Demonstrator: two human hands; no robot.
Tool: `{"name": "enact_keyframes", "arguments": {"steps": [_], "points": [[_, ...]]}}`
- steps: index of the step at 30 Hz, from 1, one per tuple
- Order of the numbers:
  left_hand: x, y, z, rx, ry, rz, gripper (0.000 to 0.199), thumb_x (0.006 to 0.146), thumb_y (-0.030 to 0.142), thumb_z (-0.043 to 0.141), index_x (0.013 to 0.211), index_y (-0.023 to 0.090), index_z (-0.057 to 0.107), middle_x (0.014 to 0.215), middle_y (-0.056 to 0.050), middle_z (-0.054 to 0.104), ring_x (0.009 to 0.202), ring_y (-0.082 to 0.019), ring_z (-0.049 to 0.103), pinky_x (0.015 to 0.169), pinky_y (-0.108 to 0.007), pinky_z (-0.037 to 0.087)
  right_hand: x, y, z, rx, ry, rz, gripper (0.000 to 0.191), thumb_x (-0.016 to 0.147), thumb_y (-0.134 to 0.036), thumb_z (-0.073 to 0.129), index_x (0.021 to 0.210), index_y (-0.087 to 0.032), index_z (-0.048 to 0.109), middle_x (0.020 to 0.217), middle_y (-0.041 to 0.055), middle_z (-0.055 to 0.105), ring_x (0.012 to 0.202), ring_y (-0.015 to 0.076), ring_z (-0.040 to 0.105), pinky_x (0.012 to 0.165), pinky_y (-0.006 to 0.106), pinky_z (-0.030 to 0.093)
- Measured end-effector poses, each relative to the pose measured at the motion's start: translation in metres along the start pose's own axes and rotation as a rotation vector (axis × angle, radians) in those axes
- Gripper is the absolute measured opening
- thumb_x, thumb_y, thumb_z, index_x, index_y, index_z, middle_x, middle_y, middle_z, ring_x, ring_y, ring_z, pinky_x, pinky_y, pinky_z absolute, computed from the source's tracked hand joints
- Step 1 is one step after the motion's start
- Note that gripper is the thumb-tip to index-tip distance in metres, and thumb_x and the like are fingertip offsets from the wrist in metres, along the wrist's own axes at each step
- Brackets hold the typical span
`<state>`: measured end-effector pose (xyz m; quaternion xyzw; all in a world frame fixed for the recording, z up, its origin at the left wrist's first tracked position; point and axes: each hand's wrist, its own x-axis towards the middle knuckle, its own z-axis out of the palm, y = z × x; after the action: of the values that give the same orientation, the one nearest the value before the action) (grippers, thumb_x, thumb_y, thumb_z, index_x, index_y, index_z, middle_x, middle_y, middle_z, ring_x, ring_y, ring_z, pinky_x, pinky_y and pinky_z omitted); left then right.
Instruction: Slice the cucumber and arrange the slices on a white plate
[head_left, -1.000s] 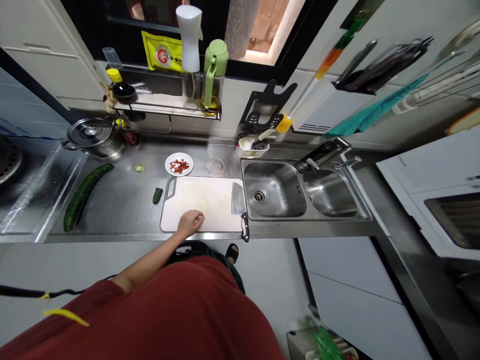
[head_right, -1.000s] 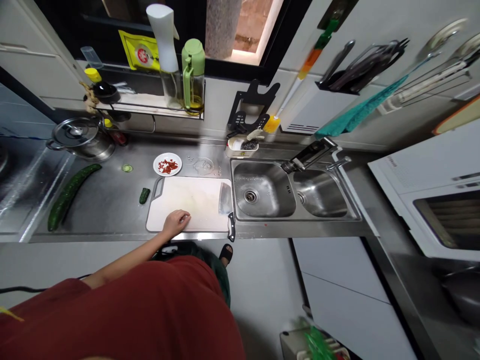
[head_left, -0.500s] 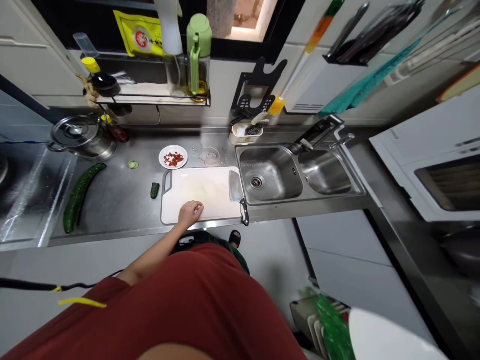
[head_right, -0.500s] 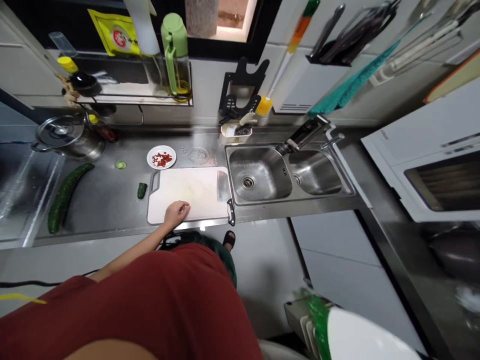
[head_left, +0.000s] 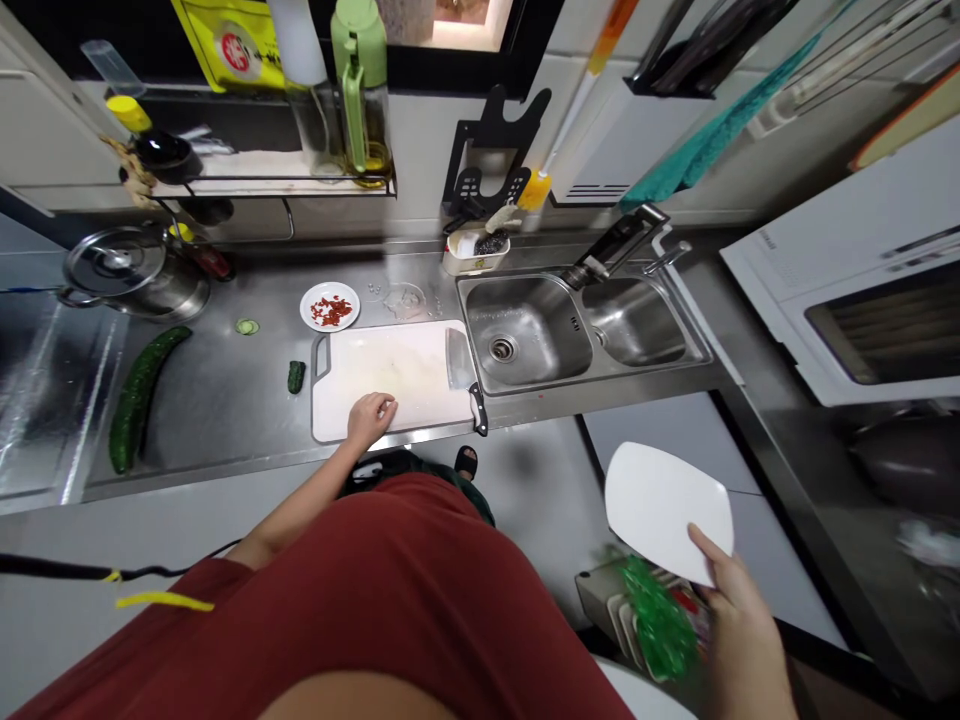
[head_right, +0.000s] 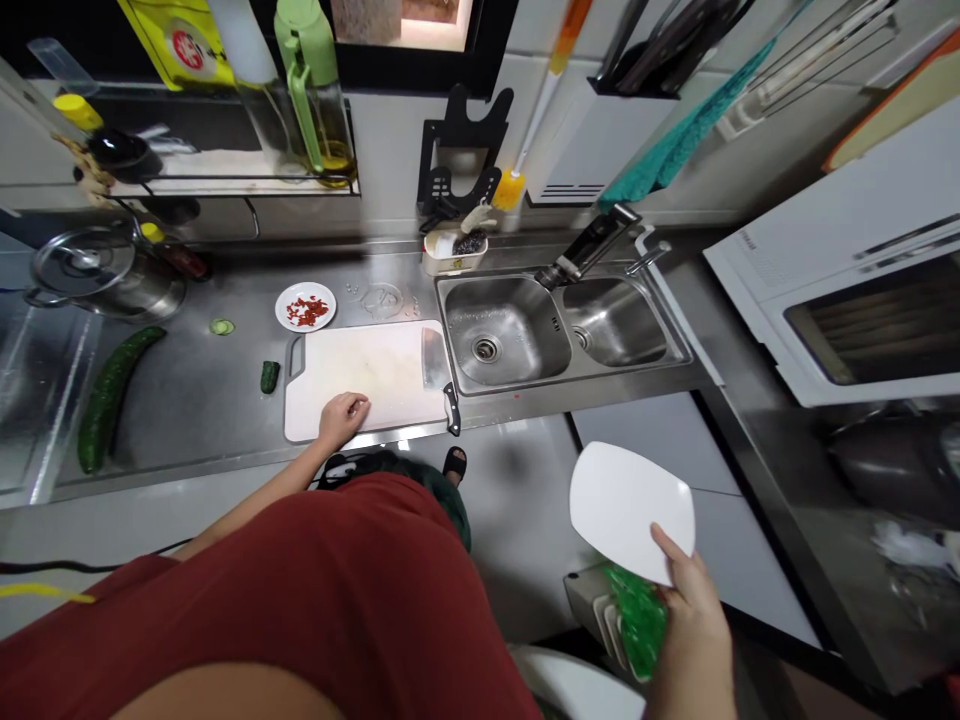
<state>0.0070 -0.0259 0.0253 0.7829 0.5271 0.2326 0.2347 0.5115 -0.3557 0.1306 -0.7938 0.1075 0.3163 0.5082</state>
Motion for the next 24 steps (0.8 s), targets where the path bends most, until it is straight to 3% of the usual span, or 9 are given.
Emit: {"name": "enact_keyframes", "arguments": {"steps": [3, 8, 15, 20, 24], "points": [[0.0, 0.0, 0.0, 0.015, 0.003, 0.0, 0.027, 0.09, 0.038, 0.046, 0.091, 0.019, 0.066, 0.073, -0.003, 0.06, 0.072, -0.016, 0.055, 0.073, -0.028, 0.04, 0.01, -0.004, 0.03, 0.014, -0.035, -0.056, 0.034, 0.049, -0.018, 0.075, 0.082, -0.021, 0.067, 0.118, 0.0165, 0.064, 0.065, 0.0258, 0.071, 0.063, 0.029, 0.058], [0.0, 0.002, 0.001, 0.027, -0.002, -0.012, 0.028, 0.09, 0.038, 0.046, 0.092, 0.019, 0.066, 0.072, -0.003, 0.06, 0.071, -0.016, 0.054, 0.072, -0.028, 0.04, 0.022, -0.016, 0.088, 0.134, -0.145, -0.07, 0.029, 0.059, -0.011, 0.068, 0.087, -0.018, 0.067, 0.086, 0.0045, 0.073, 0.061, 0.0181, 0.07, 0.069, 0.029, 0.06], [0.004, 0.006, -0.003, -0.061, -0.034, -0.129, 0.028, 0.087, 0.042, 0.05, 0.096, 0.021, 0.067, 0.073, -0.001, 0.063, 0.07, -0.015, 0.056, 0.069, -0.026, 0.041, 0.014, -0.036, 0.185, 0.095, -0.365, -0.06, 0.03, 0.062, -0.01, 0.067, 0.091, -0.014, 0.066, 0.079, 0.0048, 0.073, 0.067, 0.019, 0.07, 0.071, 0.031, 0.061], [0.025, 0.023, 0.003, -0.415, -0.013, -0.333, 0.035, 0.085, 0.048, 0.052, 0.101, 0.019, 0.066, 0.077, -0.002, 0.066, 0.067, -0.012, 0.058, 0.064, -0.024, 0.043, -0.012, -0.045, 0.271, 0.044, -0.452, -0.136, 0.031, 0.059, -0.009, 0.07, 0.089, -0.013, 0.066, 0.078, 0.0043, 0.072, 0.068, 0.0187, 0.068, 0.067, 0.031, 0.06], [0.045, 0.047, 0.006, -0.889, -0.278, -0.414, 0.053, 0.079, 0.05, 0.06, 0.119, 0.015, 0.055, 0.083, -0.006, 0.068, 0.063, -0.011, 0.059, 0.057, -0.022, 0.045, -0.034, -0.044, 0.342, 0.007, -0.559, -0.164, 0.037, 0.058, -0.012, 0.07, 0.095, -0.014, 0.064, 0.08, 0.0032, 0.072, 0.072, 0.0181, 0.067, 0.067, 0.031, 0.059]]}}
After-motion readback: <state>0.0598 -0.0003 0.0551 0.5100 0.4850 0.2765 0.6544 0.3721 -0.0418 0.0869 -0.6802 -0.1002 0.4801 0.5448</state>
